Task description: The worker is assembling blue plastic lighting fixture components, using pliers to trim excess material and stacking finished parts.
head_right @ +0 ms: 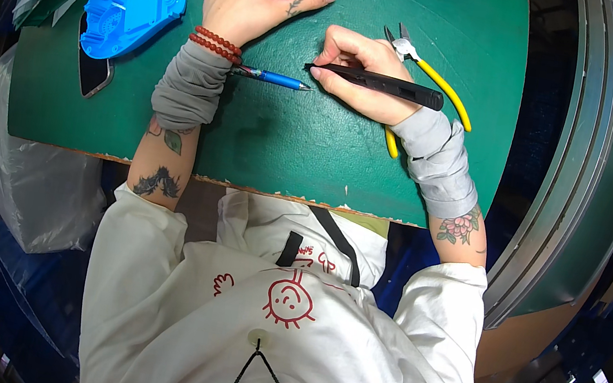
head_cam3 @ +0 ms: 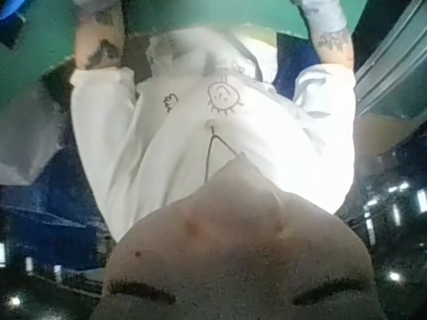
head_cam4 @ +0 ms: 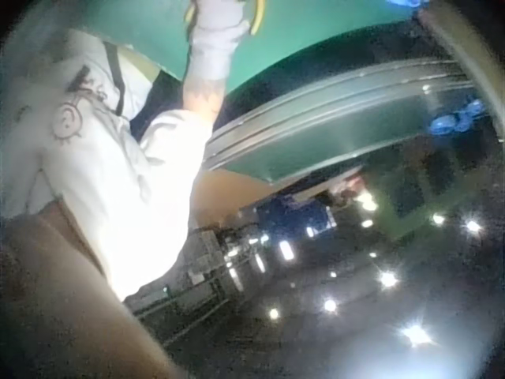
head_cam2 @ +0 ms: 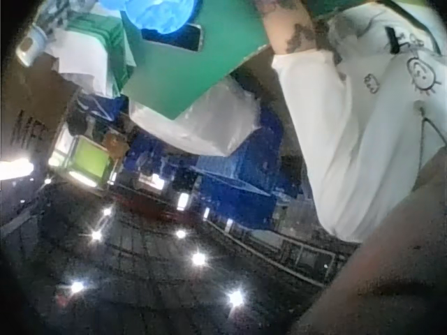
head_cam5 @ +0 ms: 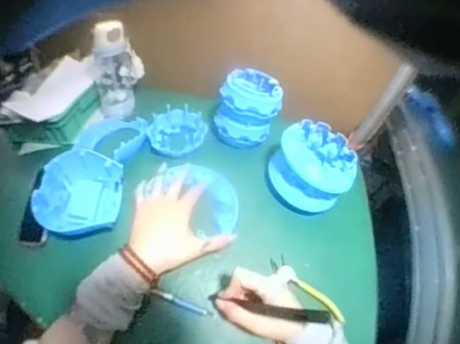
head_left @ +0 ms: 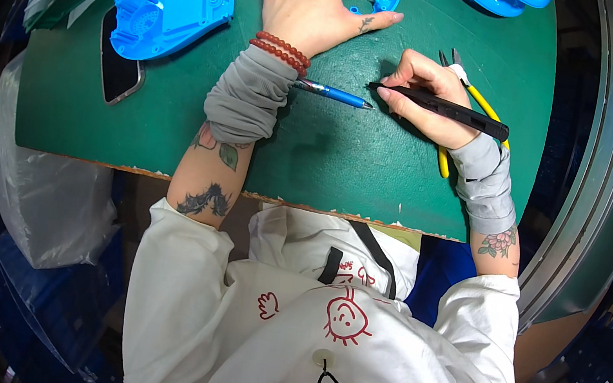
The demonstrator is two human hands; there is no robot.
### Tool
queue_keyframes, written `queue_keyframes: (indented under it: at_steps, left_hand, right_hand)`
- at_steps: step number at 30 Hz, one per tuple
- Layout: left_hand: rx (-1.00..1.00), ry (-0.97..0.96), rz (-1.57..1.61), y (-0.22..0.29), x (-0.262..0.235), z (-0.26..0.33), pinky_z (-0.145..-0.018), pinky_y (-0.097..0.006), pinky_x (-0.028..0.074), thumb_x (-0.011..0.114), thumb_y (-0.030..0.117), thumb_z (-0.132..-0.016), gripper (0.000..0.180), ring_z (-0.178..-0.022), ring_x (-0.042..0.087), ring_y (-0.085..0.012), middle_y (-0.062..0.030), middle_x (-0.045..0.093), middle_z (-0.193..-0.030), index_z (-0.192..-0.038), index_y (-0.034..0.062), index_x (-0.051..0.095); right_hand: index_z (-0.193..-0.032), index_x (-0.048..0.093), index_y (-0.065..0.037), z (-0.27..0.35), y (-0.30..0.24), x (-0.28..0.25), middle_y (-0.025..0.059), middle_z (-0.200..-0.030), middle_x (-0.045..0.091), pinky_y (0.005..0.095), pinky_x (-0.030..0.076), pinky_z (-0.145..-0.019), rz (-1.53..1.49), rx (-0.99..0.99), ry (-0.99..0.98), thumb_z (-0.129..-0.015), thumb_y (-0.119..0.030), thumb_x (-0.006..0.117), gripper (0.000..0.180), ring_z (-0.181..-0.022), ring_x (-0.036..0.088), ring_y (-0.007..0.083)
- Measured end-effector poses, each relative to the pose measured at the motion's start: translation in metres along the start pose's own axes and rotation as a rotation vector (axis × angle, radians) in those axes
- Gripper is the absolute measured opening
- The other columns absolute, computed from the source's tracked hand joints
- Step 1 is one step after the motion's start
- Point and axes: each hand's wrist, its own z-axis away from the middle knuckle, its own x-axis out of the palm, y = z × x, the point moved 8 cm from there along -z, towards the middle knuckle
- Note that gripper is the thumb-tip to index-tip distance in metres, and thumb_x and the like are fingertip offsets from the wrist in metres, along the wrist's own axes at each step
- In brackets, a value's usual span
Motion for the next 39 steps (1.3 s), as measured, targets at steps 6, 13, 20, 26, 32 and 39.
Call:
queue_keyframes:
  at_steps: [6, 13, 20, 26, 32, 39]
  left_hand:
    - [0.004, 0.016, 0.026, 0.001, -0.001, 0.000, -0.097, -0.056, 0.023, 0.063, 0.062, -0.063, 0.078, -0.123, 0.031, -0.0421, -0.0200, 0.041, -0.130, -0.120, 0.0091, 0.051]
    - [0.018, 0.044, 0.004, 0.001, -0.001, 0.001, -0.097, -0.057, 0.023, 0.064, 0.061, -0.063, 0.078, -0.123, 0.031, -0.0426, -0.0199, 0.041, -0.130, -0.119, 0.0089, 0.052]
    - [0.014, 0.026, 0.047, 0.003, -0.004, 0.001, -0.096, -0.057, 0.023, 0.064, 0.060, -0.063, 0.077, -0.122, 0.031, -0.0428, -0.0206, 0.041, -0.129, -0.118, 0.0082, 0.053]
    - [0.029, 0.050, 0.000, 0.002, 0.000, 0.001, -0.096, -0.058, 0.024, 0.064, 0.062, -0.063, 0.078, -0.122, 0.032, -0.0429, -0.0214, 0.041, -0.130, -0.118, 0.0074, 0.053]
    - [0.023, 0.027, -0.011, 0.001, 0.001, 0.001, -0.097, -0.058, 0.023, 0.063, 0.062, -0.063, 0.078, -0.122, 0.032, -0.0433, -0.0216, 0.040, -0.130, -0.118, 0.0075, 0.053]
    - [0.023, 0.033, -0.002, 0.001, 0.000, 0.002, -0.097, -0.058, 0.023, 0.063, 0.062, -0.063, 0.077, -0.122, 0.032, -0.0434, -0.0214, 0.041, -0.130, -0.118, 0.0084, 0.053]
  right_hand:
    - [-0.077, 0.046, -0.002, 0.001, 0.002, -0.001, 0.0051, -0.076, 0.058, 0.0233, 0.043, -0.060, 0.004, 0.000, 0.008, -0.080, -0.008, 0.060, 0.016, -0.067, 0.051, 0.0067]
    - [-0.075, 0.043, -0.002, -0.001, -0.004, 0.000, 0.0046, -0.070, 0.057, 0.0243, 0.040, -0.056, 0.086, -0.032, 0.006, -0.079, -0.006, 0.060, 0.018, -0.063, 0.049, 0.0073]
    - [-0.074, 0.041, -0.002, -0.001, -0.014, -0.001, 0.0058, -0.067, 0.055, 0.0248, 0.040, -0.054, 0.122, -0.114, -0.006, -0.078, -0.004, 0.059, 0.018, -0.060, 0.049, 0.0090]
    - [-0.072, 0.040, -0.002, 0.000, -0.010, -0.001, 0.0035, -0.062, 0.050, 0.0251, 0.036, -0.051, 0.133, -0.115, -0.003, -0.077, -0.004, 0.058, 0.018, -0.056, 0.044, 0.0080]
    - [-0.071, 0.040, -0.003, -0.001, -0.009, -0.001, 0.0018, -0.060, 0.044, 0.0248, 0.035, -0.051, 0.118, -0.120, -0.006, -0.077, -0.004, 0.058, 0.019, -0.056, 0.041, 0.0067]
    - [-0.071, 0.040, -0.003, 0.000, -0.011, -0.001, 0.0026, -0.063, 0.049, 0.0240, 0.038, -0.054, 0.117, -0.099, -0.010, -0.078, -0.005, 0.058, 0.019, -0.059, 0.045, 0.0060]
